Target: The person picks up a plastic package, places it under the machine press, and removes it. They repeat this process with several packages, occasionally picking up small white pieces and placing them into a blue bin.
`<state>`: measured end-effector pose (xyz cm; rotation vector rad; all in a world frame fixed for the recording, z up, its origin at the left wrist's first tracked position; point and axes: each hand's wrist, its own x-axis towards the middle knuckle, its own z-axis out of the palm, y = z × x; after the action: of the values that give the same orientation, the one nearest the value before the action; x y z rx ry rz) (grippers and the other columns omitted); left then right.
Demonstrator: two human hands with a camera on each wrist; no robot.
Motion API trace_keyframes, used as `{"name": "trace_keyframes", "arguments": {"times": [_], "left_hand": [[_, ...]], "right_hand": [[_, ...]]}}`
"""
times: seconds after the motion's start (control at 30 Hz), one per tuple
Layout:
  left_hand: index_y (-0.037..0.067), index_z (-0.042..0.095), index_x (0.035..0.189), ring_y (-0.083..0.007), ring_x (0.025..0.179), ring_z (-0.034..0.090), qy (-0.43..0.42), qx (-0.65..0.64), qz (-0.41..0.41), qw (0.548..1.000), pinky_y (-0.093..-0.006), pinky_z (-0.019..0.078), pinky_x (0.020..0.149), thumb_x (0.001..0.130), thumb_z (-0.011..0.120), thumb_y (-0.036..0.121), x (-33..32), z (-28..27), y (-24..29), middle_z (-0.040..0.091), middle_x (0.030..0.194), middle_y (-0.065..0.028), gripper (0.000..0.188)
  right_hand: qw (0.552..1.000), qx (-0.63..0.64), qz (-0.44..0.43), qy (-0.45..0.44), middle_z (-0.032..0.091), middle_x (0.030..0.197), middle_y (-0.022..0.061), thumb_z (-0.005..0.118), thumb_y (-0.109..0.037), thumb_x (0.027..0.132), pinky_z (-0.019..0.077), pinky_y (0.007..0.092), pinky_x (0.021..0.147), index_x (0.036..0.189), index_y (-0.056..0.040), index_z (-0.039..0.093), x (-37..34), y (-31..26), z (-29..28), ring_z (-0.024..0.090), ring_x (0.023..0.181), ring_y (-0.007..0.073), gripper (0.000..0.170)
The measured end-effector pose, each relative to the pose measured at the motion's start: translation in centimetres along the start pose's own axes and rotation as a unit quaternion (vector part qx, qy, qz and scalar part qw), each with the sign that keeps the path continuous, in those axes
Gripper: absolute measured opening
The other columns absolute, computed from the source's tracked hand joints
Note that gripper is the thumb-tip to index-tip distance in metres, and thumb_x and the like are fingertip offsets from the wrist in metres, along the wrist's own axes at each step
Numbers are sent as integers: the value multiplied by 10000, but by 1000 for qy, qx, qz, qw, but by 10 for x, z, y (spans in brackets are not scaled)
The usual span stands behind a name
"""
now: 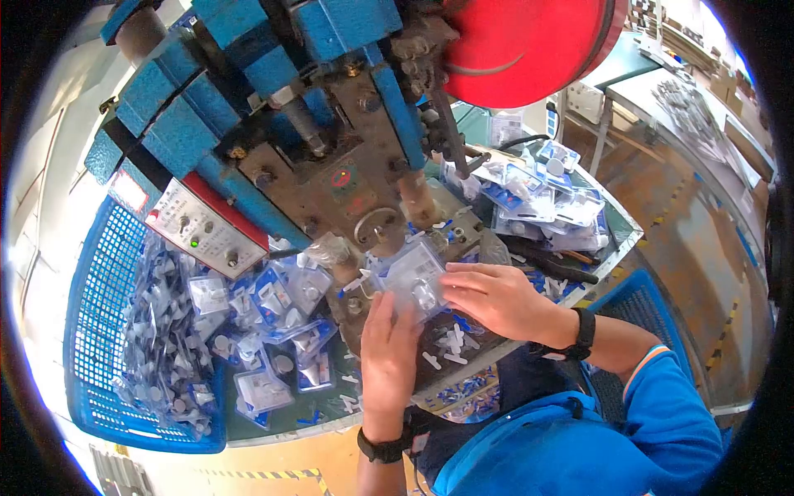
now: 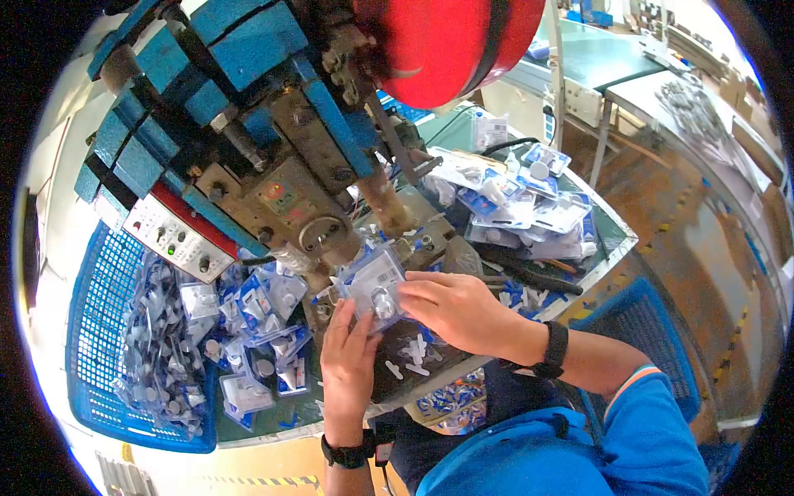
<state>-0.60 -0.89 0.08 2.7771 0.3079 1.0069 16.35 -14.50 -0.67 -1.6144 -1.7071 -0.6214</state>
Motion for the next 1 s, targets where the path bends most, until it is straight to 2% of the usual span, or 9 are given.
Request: {"name": "trace_keyframes", "arguments": {"times": [0.37, 0.67, 1.0], "left_hand": [[2, 660, 1102, -382, 1211, 556, -25, 1, 16, 1000, -444, 476, 998, 718, 754, -19, 6, -5, -1, 614, 1245, -165, 395], [-6, 624, 1145, -404, 1254, 521, -41, -65, 4, 997, -456, 456, 1022, 734, 730, -42, 9, -7, -5, 579, 1286, -182, 426], [3, 637, 1156, -413, 1276, 498, -41, -65, -5, 997, -458, 448, 1030, 737, 727, -42, 8, -4, -2, 555, 1305, -181, 431]], "right_hand": [[1000, 9, -1, -20, 678, 1075, 66, 692, -117, 805, 563, 340, 868, 943, -30, 707, 2, 1, -3, 645, 1082, 252, 164], [1000, 24, 6, -16, 679, 1084, 61, 699, -126, 802, 564, 342, 873, 927, -38, 699, 3, 2, -4, 649, 1075, 254, 153], [999, 29, 14, -17, 690, 1072, 54, 705, -141, 810, 562, 347, 876, 941, -44, 702, 2, 4, -3, 657, 1062, 244, 162]]}}
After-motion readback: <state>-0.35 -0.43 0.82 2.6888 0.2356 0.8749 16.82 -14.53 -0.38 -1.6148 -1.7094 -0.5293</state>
